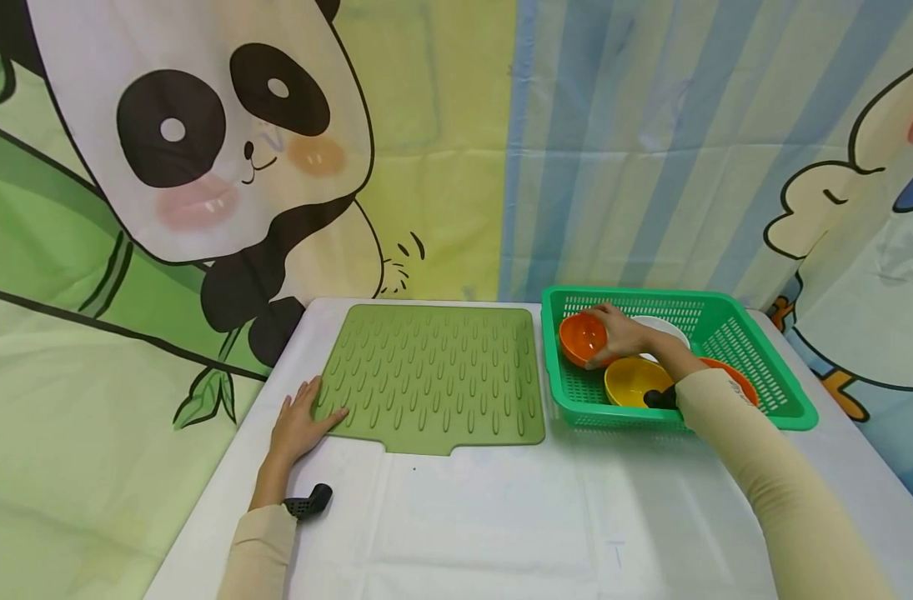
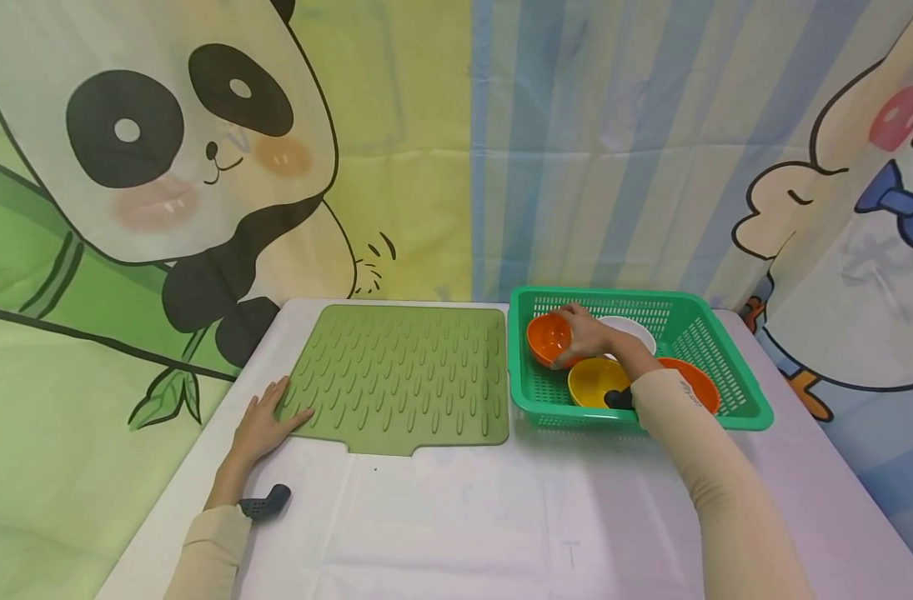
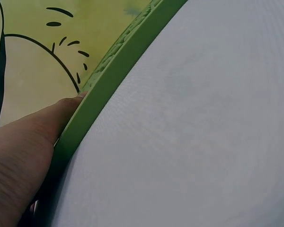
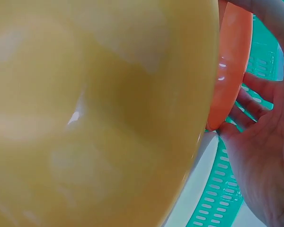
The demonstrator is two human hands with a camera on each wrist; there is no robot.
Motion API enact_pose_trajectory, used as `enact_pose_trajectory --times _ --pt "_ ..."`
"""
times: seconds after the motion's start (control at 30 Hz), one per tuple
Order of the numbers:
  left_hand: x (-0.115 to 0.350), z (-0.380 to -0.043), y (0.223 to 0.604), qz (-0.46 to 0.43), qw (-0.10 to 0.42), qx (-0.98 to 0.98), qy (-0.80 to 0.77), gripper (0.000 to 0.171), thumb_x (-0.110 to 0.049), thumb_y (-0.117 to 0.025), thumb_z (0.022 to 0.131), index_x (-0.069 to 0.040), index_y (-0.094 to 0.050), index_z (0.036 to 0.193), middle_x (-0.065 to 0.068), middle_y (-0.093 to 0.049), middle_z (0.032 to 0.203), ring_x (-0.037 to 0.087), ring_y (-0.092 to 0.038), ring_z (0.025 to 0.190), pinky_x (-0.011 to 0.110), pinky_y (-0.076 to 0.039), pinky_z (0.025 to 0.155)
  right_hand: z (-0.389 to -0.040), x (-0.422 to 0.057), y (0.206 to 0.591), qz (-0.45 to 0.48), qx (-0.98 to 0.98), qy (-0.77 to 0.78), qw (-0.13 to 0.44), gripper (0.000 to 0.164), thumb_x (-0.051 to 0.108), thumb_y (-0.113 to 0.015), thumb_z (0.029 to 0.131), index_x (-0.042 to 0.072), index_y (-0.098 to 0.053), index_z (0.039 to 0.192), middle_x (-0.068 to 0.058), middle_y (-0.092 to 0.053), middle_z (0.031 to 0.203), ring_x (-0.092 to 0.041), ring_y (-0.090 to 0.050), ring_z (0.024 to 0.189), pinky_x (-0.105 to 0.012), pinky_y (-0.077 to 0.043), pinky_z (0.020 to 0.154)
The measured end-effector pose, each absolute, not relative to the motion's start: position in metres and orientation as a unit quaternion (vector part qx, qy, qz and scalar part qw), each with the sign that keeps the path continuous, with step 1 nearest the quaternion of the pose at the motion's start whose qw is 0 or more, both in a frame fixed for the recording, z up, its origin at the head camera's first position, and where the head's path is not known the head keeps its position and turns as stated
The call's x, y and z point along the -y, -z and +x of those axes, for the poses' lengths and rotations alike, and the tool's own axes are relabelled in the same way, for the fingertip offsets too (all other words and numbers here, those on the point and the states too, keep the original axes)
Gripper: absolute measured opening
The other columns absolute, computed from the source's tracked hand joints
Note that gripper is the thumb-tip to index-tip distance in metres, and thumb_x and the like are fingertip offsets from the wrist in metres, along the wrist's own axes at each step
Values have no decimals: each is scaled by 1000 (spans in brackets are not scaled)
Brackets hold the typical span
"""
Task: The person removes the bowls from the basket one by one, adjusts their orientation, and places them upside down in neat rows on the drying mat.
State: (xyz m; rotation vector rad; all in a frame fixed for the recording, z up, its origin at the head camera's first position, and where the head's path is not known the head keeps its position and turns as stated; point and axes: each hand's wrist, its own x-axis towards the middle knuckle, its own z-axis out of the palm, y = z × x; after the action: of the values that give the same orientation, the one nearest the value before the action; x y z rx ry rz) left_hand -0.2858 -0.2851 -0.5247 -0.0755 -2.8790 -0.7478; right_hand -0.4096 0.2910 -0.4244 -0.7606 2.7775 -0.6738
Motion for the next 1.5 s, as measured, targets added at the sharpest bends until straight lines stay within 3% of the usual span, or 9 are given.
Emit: enact_pose_trajectory --times 0.33,0.63,0.83,0.97,1.13,1.3,1.4,1.5 --pt "285 -287 528 -24 88 962 257 94 -57 -60 75 -2 -24 141 23 -26 142 37 -20 132 53 -9 108 -403 -297 413 -225 -936 252 96 102 41 -79 63 3 -22 139 -23 -19 132 -38 -37 108 -53 -45 82" --pt "287 -290 527 -35 86 961 259 94 -56 -60 76 1 -23 141 24 -26 142 39 -19 132 53 -7 108 -392 -300 390 -203 -915 338 78 95 29 -77 69 5 -19 139 -23 -21 130 -40 -31 113 -53 -44 83" --pt "284 -285 516 -42 32 957 284 93 -51 -59 80 6 -17 140 26 -18 144 41 -13 133 56 -4 107 -373 -284 361 -198 -897 387 75 90 17 -75 71 4 -17 139 -22 -16 138 -40 -24 123 -58 -38 90" --pt "275 -277 491 -43 -6 957 286 84 -44 -56 85 11 -20 137 32 -21 140 47 -19 128 59 -17 103 -362 -270 343 -221 -872 430 74 89 12 -73 73 2 -15 140 -19 -12 142 -39 -19 128 -59 -31 97" --pt "241 -268 446 -30 30 960 277 69 -41 -54 87 6 -36 134 29 -41 130 46 -39 118 58 -37 91 -357 -255 336 -269 -817 507 66 86 2 -70 74 9 -15 141 -10 -15 145 -31 -19 131 -51 -21 107" --pt "188 -261 407 -73 53 916 391 54 -38 -55 88 -5 -46 130 16 -57 118 33 -53 108 47 -45 87 -343 -233 329 -318 -752 574 56 88 -3 -69 73 11 -17 142 -10 -20 144 -28 -22 131 -33 -29 105" --pt "154 -256 393 -116 -8 850 514 51 -39 -53 88 -7 -49 128 13 -60 114 27 -58 104 41 -48 88 -334 -219 326 -348 -711 609 53 88 -4 -70 72 9 -17 141 -12 -21 143 -26 -23 130 -25 -32 103" --pt "119 -252 389 -158 -128 730 653 55 -42 -49 90 -4 -46 128 18 -57 117 27 -57 107 39 -44 93 -326 -206 323 -371 -681 630 45 90 -1 -73 70 7 -19 140 -11 -22 143 -23 -24 130 -24 -34 102"
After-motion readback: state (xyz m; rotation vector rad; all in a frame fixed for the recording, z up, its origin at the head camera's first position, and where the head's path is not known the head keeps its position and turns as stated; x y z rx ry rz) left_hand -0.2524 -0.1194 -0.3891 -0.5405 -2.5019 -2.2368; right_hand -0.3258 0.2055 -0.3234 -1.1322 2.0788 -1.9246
